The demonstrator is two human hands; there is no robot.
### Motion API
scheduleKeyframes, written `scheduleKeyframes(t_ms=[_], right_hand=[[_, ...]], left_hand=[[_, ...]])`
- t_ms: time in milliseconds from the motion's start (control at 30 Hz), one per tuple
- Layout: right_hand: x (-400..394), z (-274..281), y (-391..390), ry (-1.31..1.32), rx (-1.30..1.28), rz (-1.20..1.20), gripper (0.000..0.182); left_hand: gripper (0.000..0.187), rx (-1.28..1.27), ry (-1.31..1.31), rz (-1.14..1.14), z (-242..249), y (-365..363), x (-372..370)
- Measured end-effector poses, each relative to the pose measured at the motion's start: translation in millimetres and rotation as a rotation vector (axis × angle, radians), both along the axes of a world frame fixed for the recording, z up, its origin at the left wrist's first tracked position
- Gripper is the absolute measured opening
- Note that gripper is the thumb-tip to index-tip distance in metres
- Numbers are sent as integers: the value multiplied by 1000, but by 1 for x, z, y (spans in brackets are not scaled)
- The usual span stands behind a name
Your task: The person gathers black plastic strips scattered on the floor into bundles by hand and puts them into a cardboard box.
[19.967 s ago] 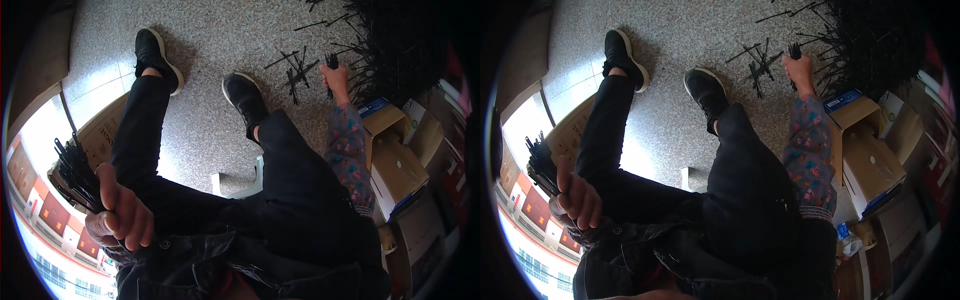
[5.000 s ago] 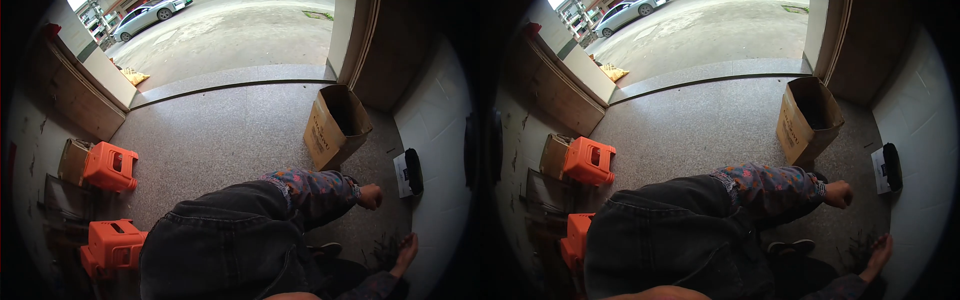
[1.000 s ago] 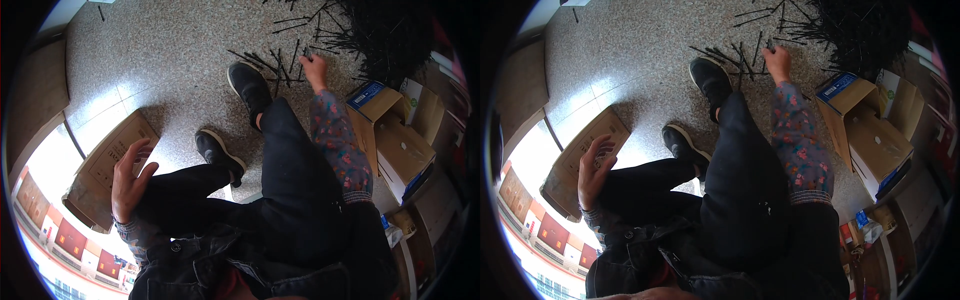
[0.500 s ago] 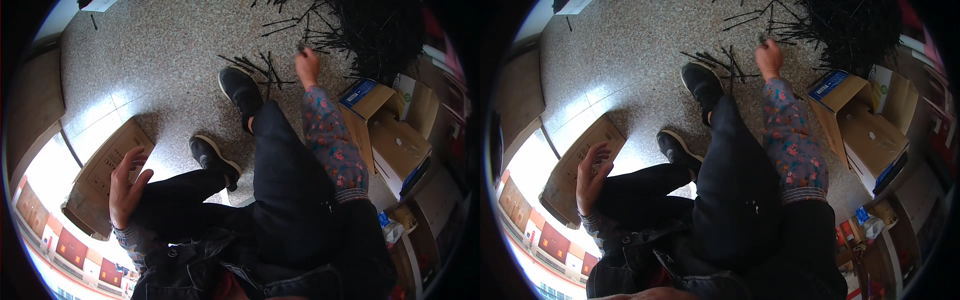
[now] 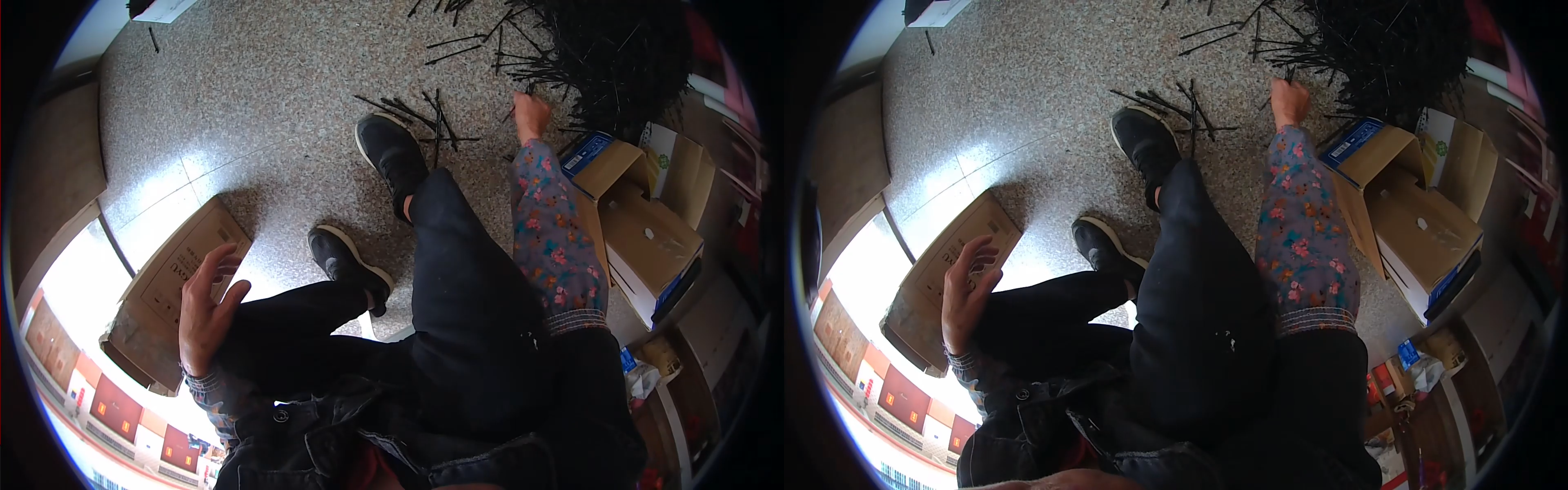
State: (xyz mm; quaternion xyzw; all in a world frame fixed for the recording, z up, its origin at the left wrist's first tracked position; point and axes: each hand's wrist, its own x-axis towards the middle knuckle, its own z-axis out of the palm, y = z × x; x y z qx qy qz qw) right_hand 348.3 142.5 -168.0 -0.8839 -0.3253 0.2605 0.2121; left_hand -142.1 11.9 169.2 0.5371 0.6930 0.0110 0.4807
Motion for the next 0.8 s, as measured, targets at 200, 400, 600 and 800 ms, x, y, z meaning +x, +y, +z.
scheduleKeyframes(t_ms=[200,400,600,800], right_hand=[[-3,55,28,-486,6,421,40],[4,60,53,-565,-252,913,39],[-18,45,34,-625,-328,1104,33],[-37,43,-2,-176,-244,898,29]], left_hand=[[43,-4,9,-4,-1,1,1],[43,-18,19,-2,-1,2,3],[43,-20,21,-2,-1,2,3],[43,-26,27,0,-3,1,2]])
